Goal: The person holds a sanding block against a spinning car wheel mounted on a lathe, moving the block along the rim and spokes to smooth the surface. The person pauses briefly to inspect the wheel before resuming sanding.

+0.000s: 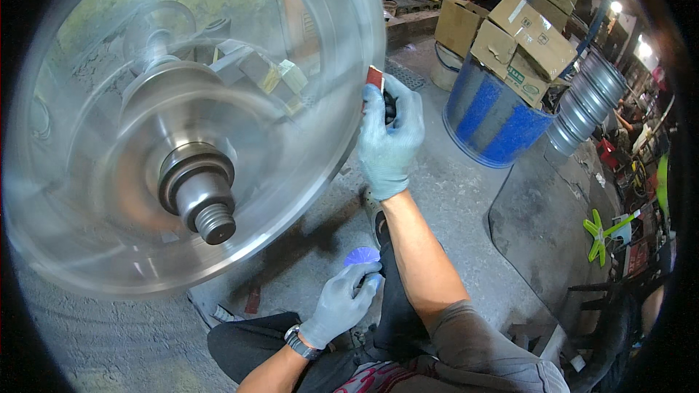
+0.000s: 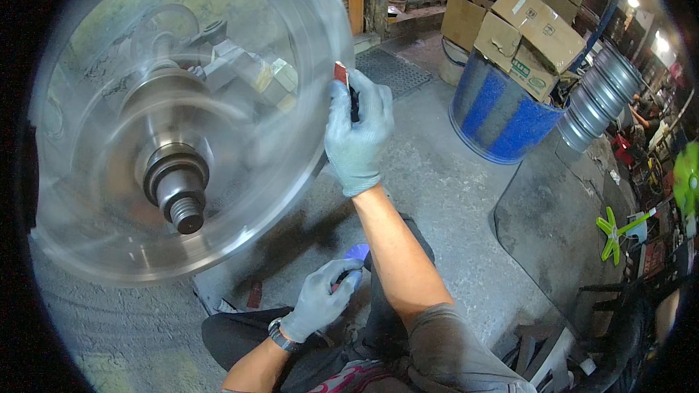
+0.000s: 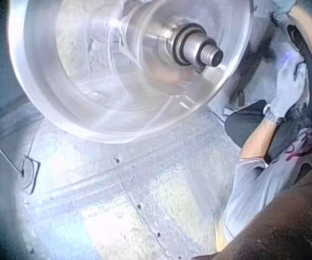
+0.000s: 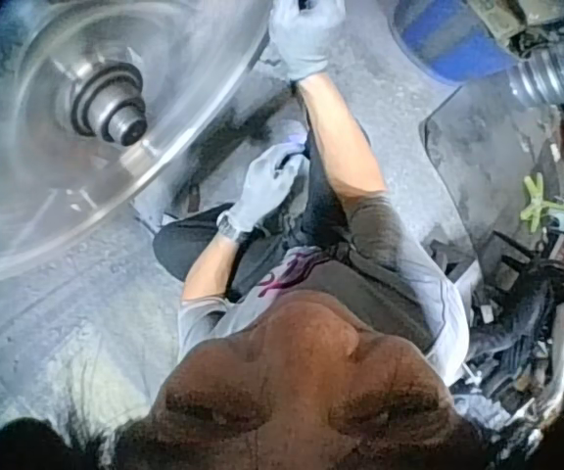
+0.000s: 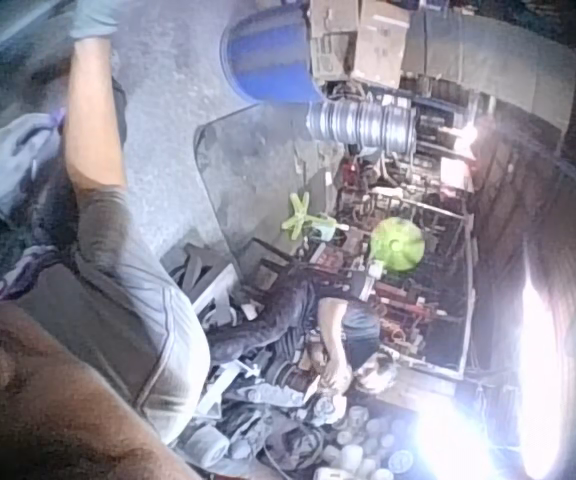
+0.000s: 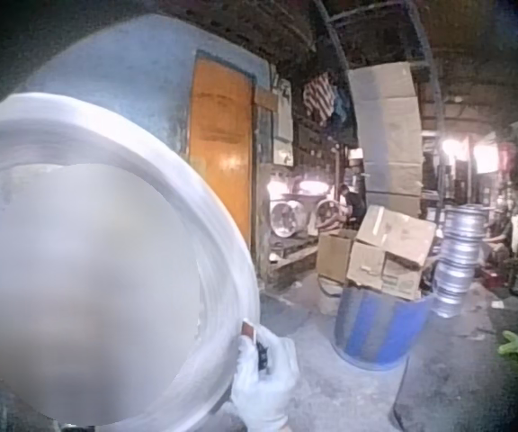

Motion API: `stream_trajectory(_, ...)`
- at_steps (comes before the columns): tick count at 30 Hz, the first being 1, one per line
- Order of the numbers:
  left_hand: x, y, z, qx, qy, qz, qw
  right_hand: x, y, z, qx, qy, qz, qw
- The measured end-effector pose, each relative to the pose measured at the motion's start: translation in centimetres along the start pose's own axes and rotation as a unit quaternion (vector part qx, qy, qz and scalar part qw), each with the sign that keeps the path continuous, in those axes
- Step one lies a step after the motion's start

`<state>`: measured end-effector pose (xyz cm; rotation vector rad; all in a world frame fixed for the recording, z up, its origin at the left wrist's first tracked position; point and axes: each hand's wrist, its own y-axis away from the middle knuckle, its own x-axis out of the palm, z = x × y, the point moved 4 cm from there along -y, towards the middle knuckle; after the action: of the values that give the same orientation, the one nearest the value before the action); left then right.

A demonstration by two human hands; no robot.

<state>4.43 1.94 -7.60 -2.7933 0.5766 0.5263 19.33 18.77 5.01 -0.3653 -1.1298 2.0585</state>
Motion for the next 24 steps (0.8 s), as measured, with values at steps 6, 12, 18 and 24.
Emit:
stream_trajectory(6,0.1,0.0,0.0,0.002,0.002,-0.003,1.000,-0.2,-0.2,-0.4,0.048,-0.032,0.009,0.998)
stream_trajectory(12,0.1,-0.1,-0.1,0.006,-0.013,-0.001,1.000,-0.3,-0.4,-1.2,0.054,-0.031,-0.003,0.998)
stream_trajectory(18,0.0,0.0,-0.2,-0.005,-0.003,0.003,1.000,-0.4,-0.6,-1.6,0.046,-0.037,0.000,0.998)
stream_trajectory(24,0.1,0.0,-0.1,0.002,-0.008,0.003,1.000,-0.6,-0.7,-1.6,0.058,-0.032,-0.003,0.998)
